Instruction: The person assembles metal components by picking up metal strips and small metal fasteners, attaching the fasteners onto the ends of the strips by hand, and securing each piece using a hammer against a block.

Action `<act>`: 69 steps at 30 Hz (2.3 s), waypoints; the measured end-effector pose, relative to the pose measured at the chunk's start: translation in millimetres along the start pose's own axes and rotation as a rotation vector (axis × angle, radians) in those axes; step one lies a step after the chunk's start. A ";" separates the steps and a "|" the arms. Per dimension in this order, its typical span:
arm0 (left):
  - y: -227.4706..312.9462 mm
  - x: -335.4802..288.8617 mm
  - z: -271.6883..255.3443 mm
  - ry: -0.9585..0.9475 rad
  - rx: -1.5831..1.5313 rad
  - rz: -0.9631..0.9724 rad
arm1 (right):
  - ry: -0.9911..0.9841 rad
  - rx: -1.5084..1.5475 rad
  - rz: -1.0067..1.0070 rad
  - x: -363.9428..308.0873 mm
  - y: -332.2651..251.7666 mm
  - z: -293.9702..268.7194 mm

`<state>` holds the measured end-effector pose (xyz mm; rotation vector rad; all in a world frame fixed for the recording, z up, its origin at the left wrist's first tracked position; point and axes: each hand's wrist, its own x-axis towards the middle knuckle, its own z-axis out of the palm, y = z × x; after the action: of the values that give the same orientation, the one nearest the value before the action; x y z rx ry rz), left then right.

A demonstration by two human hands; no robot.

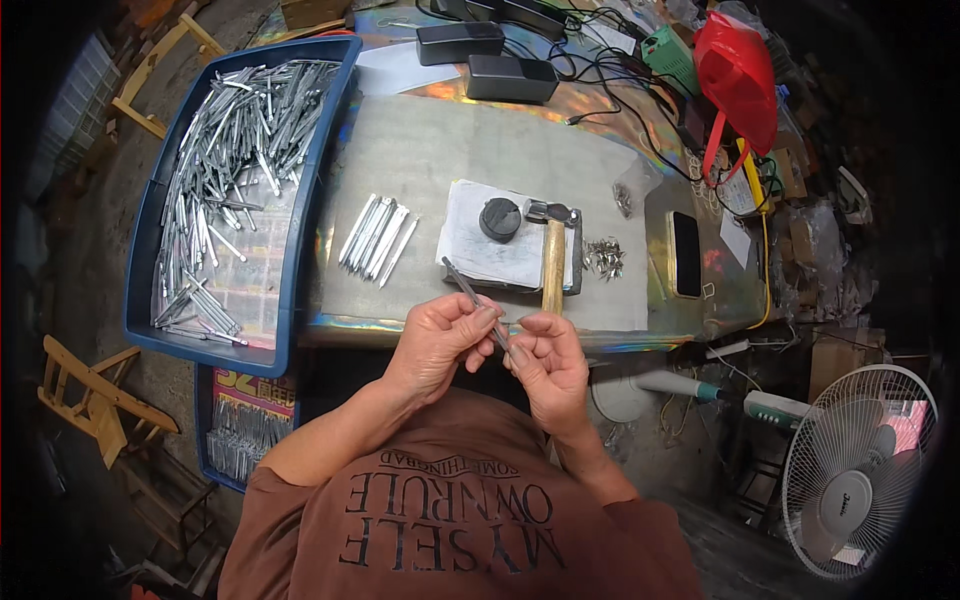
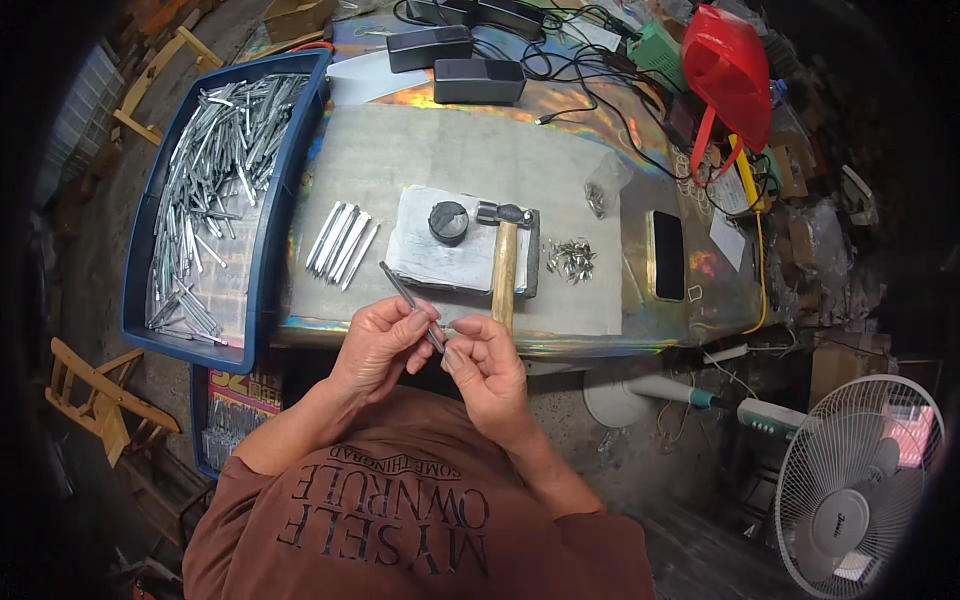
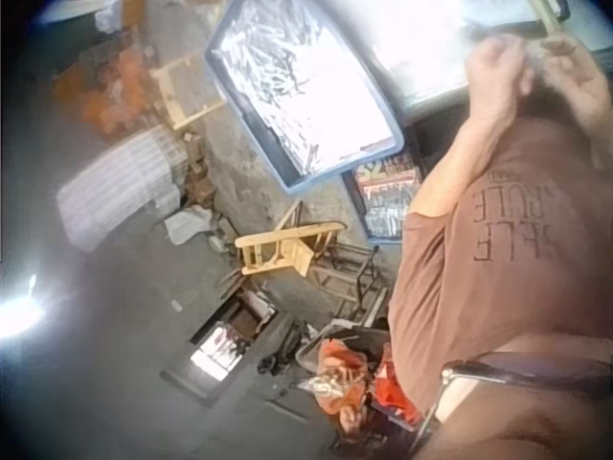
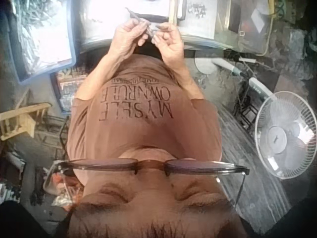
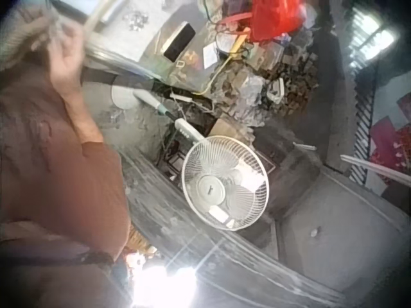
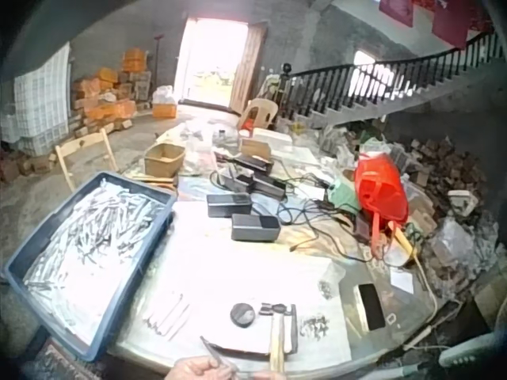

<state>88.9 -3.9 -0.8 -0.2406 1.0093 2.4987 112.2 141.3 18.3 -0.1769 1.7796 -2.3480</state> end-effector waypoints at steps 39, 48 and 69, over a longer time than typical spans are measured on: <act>29.5 79.1 0.3 0.206 0.648 0.671 | 0.116 -0.189 -0.136 -9.3 10.9 -7.0; 27.7 82.8 2.7 0.217 0.627 0.650 | 0.117 -0.227 -0.131 -10.3 11.1 -8.8; 44.4 89.7 3.7 -0.051 1.296 1.022 | 0.144 -0.550 -0.437 63.5 -28.3 -28.1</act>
<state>-11.2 -0.4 1.1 0.9152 2.9124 1.8219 42.3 161.1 36.6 -0.5319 2.6570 -2.0875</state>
